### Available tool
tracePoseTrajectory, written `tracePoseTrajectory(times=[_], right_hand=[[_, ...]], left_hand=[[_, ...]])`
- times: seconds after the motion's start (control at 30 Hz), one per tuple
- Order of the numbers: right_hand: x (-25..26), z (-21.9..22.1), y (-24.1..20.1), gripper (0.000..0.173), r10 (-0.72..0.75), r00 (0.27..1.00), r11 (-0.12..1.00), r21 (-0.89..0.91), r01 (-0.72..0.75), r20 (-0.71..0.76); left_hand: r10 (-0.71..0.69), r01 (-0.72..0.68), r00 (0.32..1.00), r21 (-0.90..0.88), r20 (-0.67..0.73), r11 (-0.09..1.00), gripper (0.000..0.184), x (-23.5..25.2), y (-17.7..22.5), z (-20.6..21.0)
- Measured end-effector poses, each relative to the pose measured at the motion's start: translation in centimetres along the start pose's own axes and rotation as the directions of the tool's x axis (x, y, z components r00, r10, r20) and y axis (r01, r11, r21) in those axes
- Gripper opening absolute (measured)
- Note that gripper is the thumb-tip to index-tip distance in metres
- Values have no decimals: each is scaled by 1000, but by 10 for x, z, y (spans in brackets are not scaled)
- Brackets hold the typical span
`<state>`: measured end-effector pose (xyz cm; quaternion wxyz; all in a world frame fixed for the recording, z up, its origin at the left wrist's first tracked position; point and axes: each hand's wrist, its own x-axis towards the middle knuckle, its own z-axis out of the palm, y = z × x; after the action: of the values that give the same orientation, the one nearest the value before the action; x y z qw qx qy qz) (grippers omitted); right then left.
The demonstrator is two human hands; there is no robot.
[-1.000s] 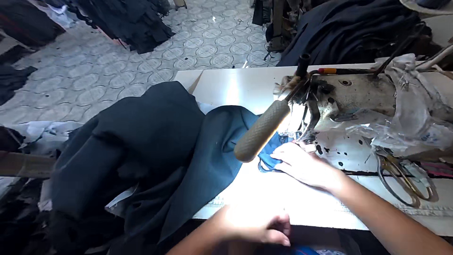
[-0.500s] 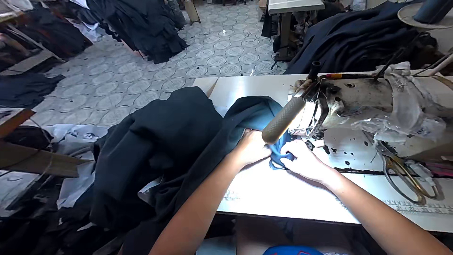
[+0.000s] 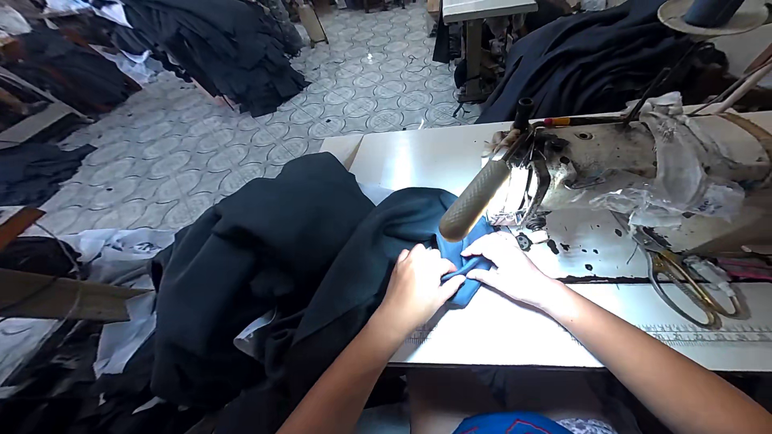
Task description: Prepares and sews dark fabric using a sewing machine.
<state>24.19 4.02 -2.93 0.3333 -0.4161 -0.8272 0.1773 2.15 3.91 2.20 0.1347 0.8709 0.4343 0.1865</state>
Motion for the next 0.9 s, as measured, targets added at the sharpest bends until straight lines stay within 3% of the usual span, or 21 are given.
tracePoseTrajectory(times=[0.07, 0.13, 0.23, 0.27, 0.33, 0.4, 0.5, 0.6, 0.67, 0.8, 0.9], right_hand=[[-5, -2, -5, 30, -40, 998, 999, -32, 39, -42], [-12, -2, -8, 27, -106, 985, 991, -93, 93, -135], [-28, 1, -8, 24, -208, 926, 965, -224, 140, -317], [-34, 0, -9, 24, -211, 918, 960, -250, 129, -336], [-46, -1, -15, 26, -171, 914, 967, -242, 84, -368], [-58, 1, -18, 23, -116, 909, 980, -195, 39, -401], [-71, 4, -26, 20, 39, 955, 992, -107, -74, -293], [-76, 3, -29, 20, 130, 985, 986, -90, -141, -113], [-77, 4, -27, 16, 113, 987, 993, -30, -117, -112], [-77, 8, -23, 19, 63, 992, 994, -86, -73, -110], [-81, 9, -22, 23, 15, 992, 968, -249, -46, -124]], left_hand=[[-36, 54, 996, -242, 76, 969, 33, 4, -1, -1], [-58, 133, 984, -476, 169, 869, 30, 9, 0, -1], [-62, 267, 945, -651, 320, 711, 25, 13, 12, 5], [-46, 209, 963, -631, 265, 747, 27, 11, 19, 9], [90, -95, 995, -415, -32, 905, 33, 6, 32, 22], [349, -371, 918, -95, -187, 924, 46, 8, 30, 38], [435, -435, 900, -27, 13, 900, 55, 19, 15, 48], [287, -321, 899, 49, 332, 946, 42, 24, 9, 32], [196, -246, 818, 20, 541, 969, 52, 27, 12, 19], [247, -242, 839, -74, 484, 967, 57, 23, 3, 30], [256, -244, 855, -86, 451, 966, 58, 17, 2, 36]])
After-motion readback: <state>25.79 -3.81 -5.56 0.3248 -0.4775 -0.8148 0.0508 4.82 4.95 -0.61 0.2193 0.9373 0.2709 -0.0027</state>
